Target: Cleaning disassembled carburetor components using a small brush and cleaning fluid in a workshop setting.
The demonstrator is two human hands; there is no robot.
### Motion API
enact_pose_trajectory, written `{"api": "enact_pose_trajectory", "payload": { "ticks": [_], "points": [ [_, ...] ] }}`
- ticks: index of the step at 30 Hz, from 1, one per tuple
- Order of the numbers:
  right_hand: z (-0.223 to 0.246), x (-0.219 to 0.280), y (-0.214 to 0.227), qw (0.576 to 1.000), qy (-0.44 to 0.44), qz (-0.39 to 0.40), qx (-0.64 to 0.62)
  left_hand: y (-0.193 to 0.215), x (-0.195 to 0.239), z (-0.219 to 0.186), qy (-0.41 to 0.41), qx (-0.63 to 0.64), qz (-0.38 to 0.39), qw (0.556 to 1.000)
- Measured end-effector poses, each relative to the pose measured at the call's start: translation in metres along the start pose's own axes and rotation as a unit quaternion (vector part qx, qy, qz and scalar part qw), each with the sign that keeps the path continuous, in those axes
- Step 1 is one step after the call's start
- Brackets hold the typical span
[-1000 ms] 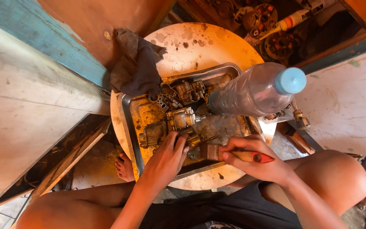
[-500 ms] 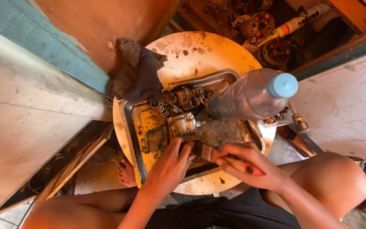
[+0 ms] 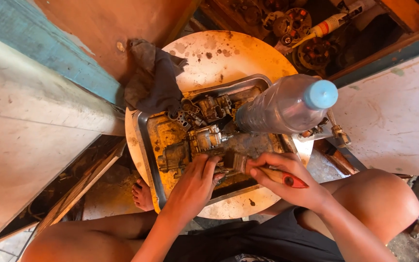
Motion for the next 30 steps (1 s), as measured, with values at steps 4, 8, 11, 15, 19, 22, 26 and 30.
{"api": "enact_pose_trajectory", "payload": {
  "ticks": [4,8,11,15,19,22,26,30],
  "points": [
    [0.019,-0.003,-0.007,0.995,0.048,0.085,-0.023,0.003,-0.001,0.003,0.017,0.022,0.004,1.000],
    [0.008,-0.002,-0.001,0.999,0.004,0.040,-0.006,0.000,0.001,-0.001,0.003,0.017,0.001,1.000],
    [0.016,-0.004,-0.002,0.999,0.003,0.031,0.002,0.001,0.001,-0.004,-0.003,0.017,-0.004,1.000],
    [-0.004,0.004,-0.001,0.994,0.010,0.103,-0.028,-0.004,0.004,-0.004,0.007,0.040,0.015,0.999],
    [0.010,-0.002,0.006,0.999,0.045,0.019,0.018,-0.005,0.001,-0.006,-0.006,0.030,-0.001,1.000],
    [0.015,-0.001,-0.002,0.995,0.016,0.099,-0.018,-0.004,0.001,-0.006,-0.006,0.053,0.000,0.999],
    [-0.004,0.002,-0.002,0.996,-0.030,0.079,-0.003,-0.006,0.000,-0.005,-0.005,0.053,0.007,0.999],
    [0.011,0.000,-0.003,0.997,0.052,0.059,-0.012,-0.013,0.007,0.008,0.003,0.042,0.012,0.999]
  ]
}}
Point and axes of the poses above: each hand's wrist, its own x-axis away from the middle knuckle, its own y-axis out of the back of the hand, z = x × y, the point moved 7 cm from there along -x, towards the middle knuckle, and after that the axes turned 13 degrees about -z, right-handed, at the moved point
